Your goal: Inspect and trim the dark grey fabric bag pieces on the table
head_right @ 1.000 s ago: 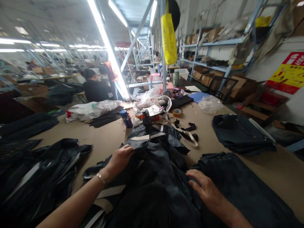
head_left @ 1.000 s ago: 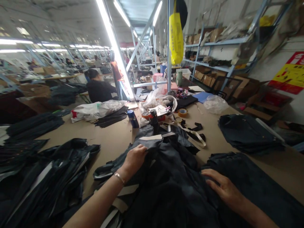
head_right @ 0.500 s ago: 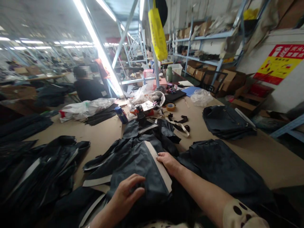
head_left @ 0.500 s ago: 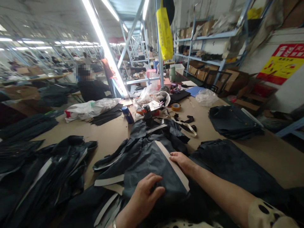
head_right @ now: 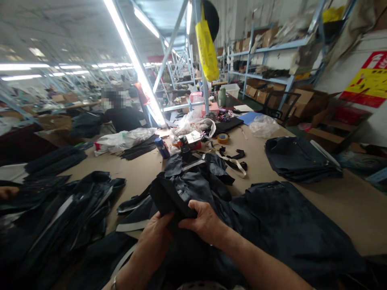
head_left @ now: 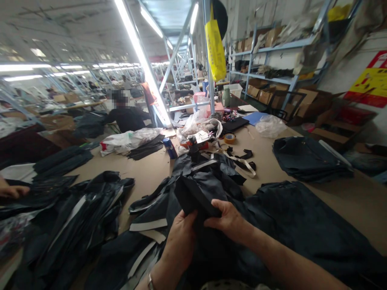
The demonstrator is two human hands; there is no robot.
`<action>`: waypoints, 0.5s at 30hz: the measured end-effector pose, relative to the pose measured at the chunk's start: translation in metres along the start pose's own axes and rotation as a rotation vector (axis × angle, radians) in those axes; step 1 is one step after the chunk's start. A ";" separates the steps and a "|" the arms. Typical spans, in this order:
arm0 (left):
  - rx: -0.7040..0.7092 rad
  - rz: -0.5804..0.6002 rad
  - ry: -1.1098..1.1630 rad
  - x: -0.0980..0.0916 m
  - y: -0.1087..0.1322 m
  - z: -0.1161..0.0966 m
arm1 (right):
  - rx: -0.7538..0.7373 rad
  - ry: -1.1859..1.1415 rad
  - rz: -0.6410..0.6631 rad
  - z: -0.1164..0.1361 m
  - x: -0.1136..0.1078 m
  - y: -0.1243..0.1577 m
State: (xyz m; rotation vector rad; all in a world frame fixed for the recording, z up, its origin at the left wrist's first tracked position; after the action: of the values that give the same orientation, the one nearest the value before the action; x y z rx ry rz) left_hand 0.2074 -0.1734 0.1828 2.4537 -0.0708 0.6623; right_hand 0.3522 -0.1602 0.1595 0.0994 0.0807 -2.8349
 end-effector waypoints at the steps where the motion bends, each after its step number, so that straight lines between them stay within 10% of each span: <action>1: -0.001 -0.006 0.018 0.001 0.002 -0.002 | -0.018 0.006 0.003 0.002 -0.007 0.000; 9: -0.508 0.742 -0.365 0.011 0.060 -0.005 | -0.033 0.000 -0.135 -0.020 -0.071 -0.028; 15: -0.177 0.396 -0.218 -0.013 0.014 -0.046 | 0.095 -0.379 0.166 -0.002 -0.049 0.008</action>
State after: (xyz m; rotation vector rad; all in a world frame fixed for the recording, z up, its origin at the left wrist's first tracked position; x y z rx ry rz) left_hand 0.1726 -0.1612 0.2161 2.3462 -0.6857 0.5208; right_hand 0.4016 -0.1534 0.1613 -0.3913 -0.1379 -2.6385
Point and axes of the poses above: each hand's wrist, its own y-axis away from the middle knuckle, its own x-axis out of the palm, z = x × y, the point moved 1 cm from there along -y, towards the middle knuckle, and after that the axes turned 5 degrees about -x, right-handed, at the moved point
